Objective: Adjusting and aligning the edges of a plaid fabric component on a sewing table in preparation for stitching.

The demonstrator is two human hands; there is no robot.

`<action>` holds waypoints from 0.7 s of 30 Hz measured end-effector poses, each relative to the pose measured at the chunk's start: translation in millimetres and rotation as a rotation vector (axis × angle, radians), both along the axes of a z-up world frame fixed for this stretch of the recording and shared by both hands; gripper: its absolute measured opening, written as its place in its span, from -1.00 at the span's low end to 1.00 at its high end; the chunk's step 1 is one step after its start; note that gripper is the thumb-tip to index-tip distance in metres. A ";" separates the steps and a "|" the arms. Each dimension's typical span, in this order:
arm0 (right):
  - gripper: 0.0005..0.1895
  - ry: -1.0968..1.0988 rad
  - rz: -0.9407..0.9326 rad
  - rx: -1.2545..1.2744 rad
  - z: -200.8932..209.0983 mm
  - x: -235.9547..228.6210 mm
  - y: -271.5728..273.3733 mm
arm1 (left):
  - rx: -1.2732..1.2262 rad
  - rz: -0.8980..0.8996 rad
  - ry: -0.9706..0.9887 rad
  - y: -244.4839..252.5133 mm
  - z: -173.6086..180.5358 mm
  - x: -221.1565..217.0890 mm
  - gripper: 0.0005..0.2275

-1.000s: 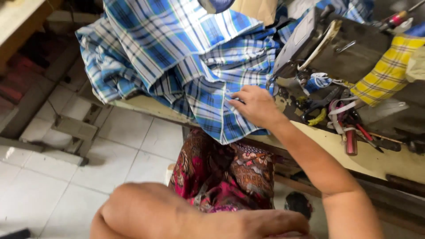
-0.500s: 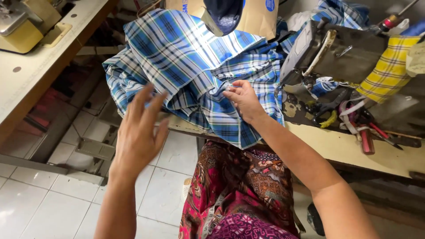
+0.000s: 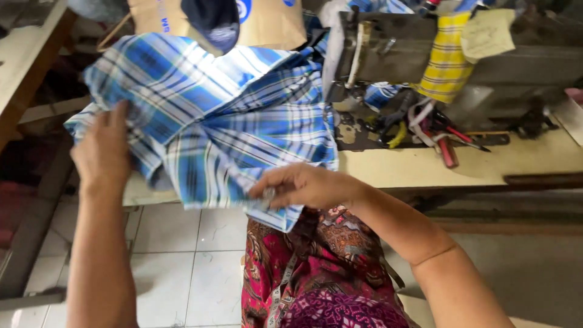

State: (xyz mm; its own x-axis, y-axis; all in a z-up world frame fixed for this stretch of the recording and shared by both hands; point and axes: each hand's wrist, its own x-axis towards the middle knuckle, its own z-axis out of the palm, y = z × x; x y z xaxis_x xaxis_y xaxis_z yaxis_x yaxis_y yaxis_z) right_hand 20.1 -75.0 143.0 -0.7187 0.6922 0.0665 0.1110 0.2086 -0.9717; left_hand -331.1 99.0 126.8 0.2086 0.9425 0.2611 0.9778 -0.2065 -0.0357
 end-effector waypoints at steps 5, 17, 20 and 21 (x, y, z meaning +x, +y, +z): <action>-0.65 0.049 0.127 0.137 -23.8 -12.6 -24.3 | 0.466 -0.110 -0.425 -0.4 35.2 42.6 -0.85; -0.67 -0.220 0.067 -0.111 -83.8 -58.2 -27.3 | 0.212 -0.137 0.303 -21.6 -4.3 28.3 -0.58; -0.67 -0.211 0.055 -0.153 -83.2 -66.1 -35.1 | 0.255 -0.131 0.362 -71.4 48.3 98.3 -0.74; -0.67 -0.216 0.045 -0.144 -84.9 -67.3 -37.8 | 0.265 -0.150 0.426 -85.7 60.4 126.7 -0.81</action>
